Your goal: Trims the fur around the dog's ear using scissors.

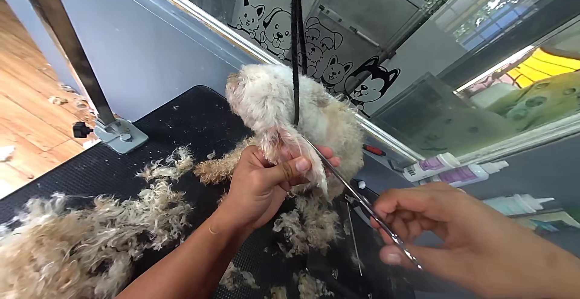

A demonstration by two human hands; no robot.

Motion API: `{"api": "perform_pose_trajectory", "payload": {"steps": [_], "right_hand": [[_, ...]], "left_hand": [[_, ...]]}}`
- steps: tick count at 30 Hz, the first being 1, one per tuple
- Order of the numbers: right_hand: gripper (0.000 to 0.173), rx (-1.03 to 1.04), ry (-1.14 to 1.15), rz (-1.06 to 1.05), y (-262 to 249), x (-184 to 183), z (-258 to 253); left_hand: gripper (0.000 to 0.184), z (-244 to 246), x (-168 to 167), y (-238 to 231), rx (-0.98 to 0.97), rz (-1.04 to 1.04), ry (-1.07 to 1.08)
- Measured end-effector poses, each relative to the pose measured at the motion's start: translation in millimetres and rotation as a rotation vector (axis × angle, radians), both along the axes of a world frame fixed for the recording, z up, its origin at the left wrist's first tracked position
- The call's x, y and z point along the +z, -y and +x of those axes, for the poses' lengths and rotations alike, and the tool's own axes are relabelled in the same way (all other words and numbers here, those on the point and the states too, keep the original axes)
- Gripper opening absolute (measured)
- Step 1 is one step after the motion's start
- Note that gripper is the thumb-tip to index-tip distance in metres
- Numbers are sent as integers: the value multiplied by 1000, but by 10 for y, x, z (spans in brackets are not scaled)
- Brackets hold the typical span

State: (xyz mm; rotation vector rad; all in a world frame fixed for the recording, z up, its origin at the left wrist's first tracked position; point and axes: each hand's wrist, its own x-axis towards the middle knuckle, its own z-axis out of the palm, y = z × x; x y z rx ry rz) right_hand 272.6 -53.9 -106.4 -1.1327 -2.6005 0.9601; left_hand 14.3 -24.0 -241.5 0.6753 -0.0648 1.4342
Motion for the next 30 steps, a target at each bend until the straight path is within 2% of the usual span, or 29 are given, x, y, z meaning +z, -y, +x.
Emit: {"api": "perform_pose_trajectory", "payload": {"steps": [2, 4, 7, 9, 12, 15, 20, 30], "right_hand": [[33, -14, -56, 43, 22, -10, 9], [30, -60, -11, 295, 60, -16, -22], [36, -106, 256, 711, 136, 18, -110], [52, -112, 456, 896, 208, 36, -206], [56, -112, 611, 1095, 266, 4, -286], [48, -106, 659, 1146, 286, -26, -329], [40, -97, 668, 1123, 302, -7, -365], [34, -95, 622, 1099, 289, -14, -348]], "left_hand": [[15, 9, 10, 6, 48, 0, -31], [16, 24, 39, 15, 124, 14, -82], [13, 89, 73, 30, 225, -24, -112], [12, 127, 67, 25, 244, -43, -127], [11, 167, 54, 13, 255, -37, -139], [5, 215, 45, 21, 293, -60, -142], [4, 227, 53, 23, 301, -40, -162], [6, 195, 53, 21, 302, -12, -207]]}}
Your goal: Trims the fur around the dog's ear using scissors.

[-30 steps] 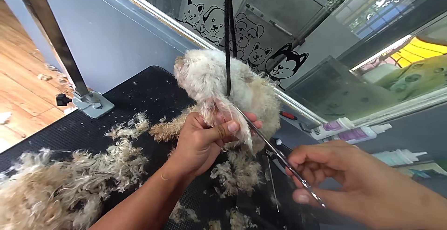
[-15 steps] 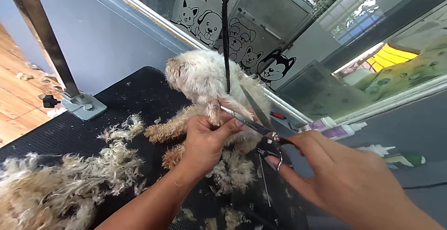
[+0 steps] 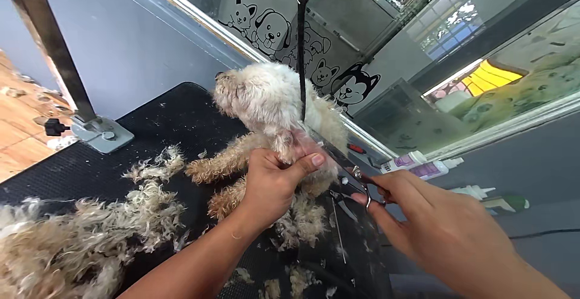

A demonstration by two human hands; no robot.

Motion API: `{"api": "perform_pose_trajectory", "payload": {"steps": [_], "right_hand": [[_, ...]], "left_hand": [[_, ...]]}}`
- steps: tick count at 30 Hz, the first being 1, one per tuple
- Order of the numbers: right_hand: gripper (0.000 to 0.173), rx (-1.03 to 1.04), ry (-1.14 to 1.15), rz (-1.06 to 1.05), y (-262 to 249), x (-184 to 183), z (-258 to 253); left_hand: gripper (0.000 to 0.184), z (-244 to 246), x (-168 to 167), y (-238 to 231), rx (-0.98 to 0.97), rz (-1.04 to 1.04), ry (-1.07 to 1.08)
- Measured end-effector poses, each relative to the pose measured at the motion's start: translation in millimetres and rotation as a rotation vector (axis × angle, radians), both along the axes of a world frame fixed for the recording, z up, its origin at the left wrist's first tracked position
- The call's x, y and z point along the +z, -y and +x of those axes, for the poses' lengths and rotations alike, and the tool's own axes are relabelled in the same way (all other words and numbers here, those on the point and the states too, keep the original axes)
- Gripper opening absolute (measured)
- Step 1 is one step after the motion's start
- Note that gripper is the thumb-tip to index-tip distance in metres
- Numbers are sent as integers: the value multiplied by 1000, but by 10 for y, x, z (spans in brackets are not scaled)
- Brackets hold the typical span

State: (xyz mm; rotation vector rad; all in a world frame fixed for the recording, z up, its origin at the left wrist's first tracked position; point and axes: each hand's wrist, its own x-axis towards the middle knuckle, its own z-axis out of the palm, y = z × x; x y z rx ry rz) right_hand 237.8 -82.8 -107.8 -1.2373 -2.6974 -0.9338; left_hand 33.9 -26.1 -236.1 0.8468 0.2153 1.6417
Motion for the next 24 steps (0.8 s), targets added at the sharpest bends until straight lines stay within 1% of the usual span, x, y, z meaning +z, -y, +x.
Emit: {"api": "perform_pose_trajectory", "payload": {"steps": [5, 7, 9, 11, 13, 15, 16, 17, 18, 19, 20, 21, 22, 23, 24], "right_hand": [[42, -3, -45, -45, -10, -1, 20], [38, -1, -30, -32, -20, -24, 27], [33, 16, -78, -12, -35, -45, 24], [31, 9, -240, -43, -34, -64, -9], [32, -20, -508, -149, -14, -90, -104], [33, -8, -765, -258, -11, -115, -269], [33, 11, -859, -290, -18, -119, -351], [33, 32, -928, -303, -23, -116, -415], [32, 55, -978, -305, -25, -105, -455], [32, 71, -1012, -293, -23, -89, -474], [32, 81, -1040, -282, -15, -70, -475], [33, 85, -1064, -277, 0, -50, -458], [33, 81, -1083, -264, 18, -35, -421], [33, 74, -1096, -247, 44, -35, -364], [33, 67, -1106, -224, 73, -53, -298]], "left_hand": [[5, 5, 15, 1, 4, -19, 15], [7, -11, 18, -5, -16, -10, 20], [9, -19, 25, -7, -22, -1, 13], [12, -27, 30, -5, -46, 9, 34], [16, -46, 31, -6, -123, 1, 89], [16, -48, 13, -12, -221, -40, 189], [15, -44, -25, -11, -289, -51, 220], [16, -46, -97, 0, -359, -42, 183], [20, -57, -194, 30, -399, -8, 21], [26, -100, -277, 78, -398, 76, -279], [33, -195, -306, 155, -358, 223, -665], [42, -330, -281, 268, -269, 426, -959], [44, -537, -201, 365, -143, 658, -1105], [38, -812, -78, 427, 6, 838, -1117], [27, -1124, 65, 438, 181, 935, -1083]]}}
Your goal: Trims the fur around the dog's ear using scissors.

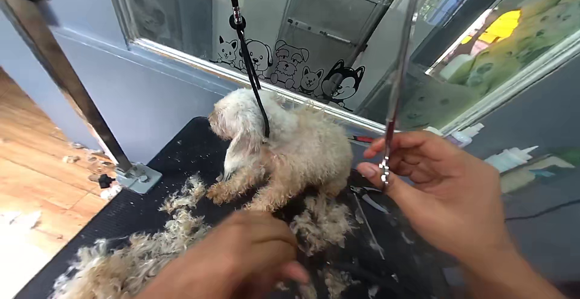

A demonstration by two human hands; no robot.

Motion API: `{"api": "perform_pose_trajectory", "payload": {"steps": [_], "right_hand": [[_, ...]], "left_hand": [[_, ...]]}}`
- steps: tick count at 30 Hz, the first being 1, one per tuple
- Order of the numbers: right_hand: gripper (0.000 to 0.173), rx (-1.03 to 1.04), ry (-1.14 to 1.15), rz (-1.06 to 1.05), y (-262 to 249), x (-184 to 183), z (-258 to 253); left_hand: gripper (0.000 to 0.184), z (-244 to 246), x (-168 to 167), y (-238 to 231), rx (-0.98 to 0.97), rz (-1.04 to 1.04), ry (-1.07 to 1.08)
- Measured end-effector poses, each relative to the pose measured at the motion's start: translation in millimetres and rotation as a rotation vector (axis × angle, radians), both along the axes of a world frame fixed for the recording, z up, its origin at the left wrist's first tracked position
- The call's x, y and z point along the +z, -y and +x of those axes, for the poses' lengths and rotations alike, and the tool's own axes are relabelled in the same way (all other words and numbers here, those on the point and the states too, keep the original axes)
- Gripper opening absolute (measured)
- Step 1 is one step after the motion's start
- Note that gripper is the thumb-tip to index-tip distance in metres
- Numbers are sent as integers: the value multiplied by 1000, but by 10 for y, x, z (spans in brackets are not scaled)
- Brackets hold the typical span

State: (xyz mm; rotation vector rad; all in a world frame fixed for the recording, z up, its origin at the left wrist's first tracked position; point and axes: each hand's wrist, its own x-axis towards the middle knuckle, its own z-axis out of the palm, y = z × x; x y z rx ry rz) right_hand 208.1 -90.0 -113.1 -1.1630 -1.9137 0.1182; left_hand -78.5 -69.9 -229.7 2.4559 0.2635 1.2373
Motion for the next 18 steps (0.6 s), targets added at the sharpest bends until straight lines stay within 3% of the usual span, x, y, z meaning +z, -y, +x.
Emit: {"api": "perform_pose_trajectory", "payload": {"steps": [1, 3, 5, 7, 9, 12, 15, 18], "right_hand": [[34, -24, -5, 11, 28, -31, 66], [36, -87, -8, 9, 93, -111, 174], [37, -150, -11, -15, 154, -186, 216], [38, -172, -11, -23, 202, -246, 213], [38, -180, -17, -10, 243, -294, 193], [36, -199, -27, -1, 348, -360, 179], [37, -207, -38, -15, 486, -441, 312], [41, -261, -48, -56, 606, -554, 524]], "left_hand": [[16, -315, 162, -65, 109, 122, 52], [34, -807, 513, -374, 368, 310, -8], [49, -1017, 744, -820, 510, 458, -230], [57, -966, 840, -1206, 486, 559, -428], [51, -773, 873, -1451, 375, 648, -511], [32, -529, 695, -1638, 164, 858, -456], [27, -343, 155, -1264, 83, 793, -346], [24, -366, -235, -792, -68, 720, -396]]}}
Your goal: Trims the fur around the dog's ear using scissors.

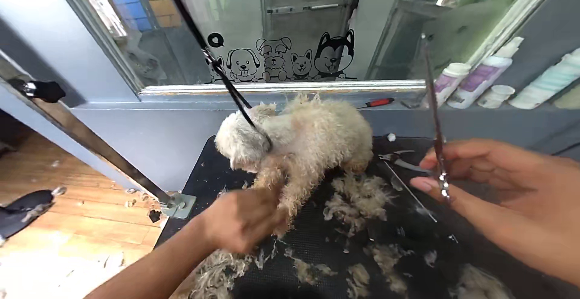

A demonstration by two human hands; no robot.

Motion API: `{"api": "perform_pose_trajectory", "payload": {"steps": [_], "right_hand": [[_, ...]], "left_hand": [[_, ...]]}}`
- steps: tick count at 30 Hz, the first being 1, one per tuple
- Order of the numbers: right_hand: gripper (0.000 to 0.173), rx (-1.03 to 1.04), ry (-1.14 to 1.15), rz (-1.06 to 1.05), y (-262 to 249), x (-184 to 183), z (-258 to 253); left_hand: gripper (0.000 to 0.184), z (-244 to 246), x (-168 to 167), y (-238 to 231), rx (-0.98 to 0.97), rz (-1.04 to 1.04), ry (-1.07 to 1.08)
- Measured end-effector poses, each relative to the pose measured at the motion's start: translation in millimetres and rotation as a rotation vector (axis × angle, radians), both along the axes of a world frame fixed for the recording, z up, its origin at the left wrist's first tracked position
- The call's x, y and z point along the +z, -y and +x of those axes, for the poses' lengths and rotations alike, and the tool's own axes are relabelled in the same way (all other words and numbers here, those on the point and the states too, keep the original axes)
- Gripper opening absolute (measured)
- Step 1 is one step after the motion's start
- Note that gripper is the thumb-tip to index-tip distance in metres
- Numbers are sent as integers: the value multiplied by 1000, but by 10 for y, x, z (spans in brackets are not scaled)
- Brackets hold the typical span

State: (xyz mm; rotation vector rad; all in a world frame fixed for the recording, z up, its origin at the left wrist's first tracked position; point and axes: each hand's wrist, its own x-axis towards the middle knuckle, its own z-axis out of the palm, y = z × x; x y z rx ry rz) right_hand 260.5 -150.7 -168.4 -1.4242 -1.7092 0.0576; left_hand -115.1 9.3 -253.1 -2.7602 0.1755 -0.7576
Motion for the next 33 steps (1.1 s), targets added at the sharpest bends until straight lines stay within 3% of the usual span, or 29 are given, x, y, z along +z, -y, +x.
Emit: {"api": "perform_pose_trajectory", "payload": {"steps": [2, 5, 8, 11, 16, 22, 27, 33], "right_hand": [[41, -54, -55, -25, 49, -10, 54], [40, -90, -130, -49, 71, -11, 104], [44, -88, -212, -81, 82, -76, 76], [53, 10, -195, -142, 98, -205, 11], [37, -30, -194, -107, 243, -422, -218], [35, 57, -135, -255, 244, -700, -493], [29, 281, -465, -309, -109, -807, -1065], [31, 491, -648, -281, -627, -1023, -1688]], "left_hand": [[19, -144, 101, 145, -86, 62, -60], [14, -521, 485, -36, 89, 84, 148], [37, -710, 873, -533, 316, 119, 62], [37, -538, 915, -828, 272, 173, -79], [32, -198, 888, -789, 114, 269, -139], [31, -61, 1107, -737, 148, -136, -183], [19, 92, 1330, -755, 320, -484, -117], [26, 186, 1415, -665, 470, -842, 48]]}}
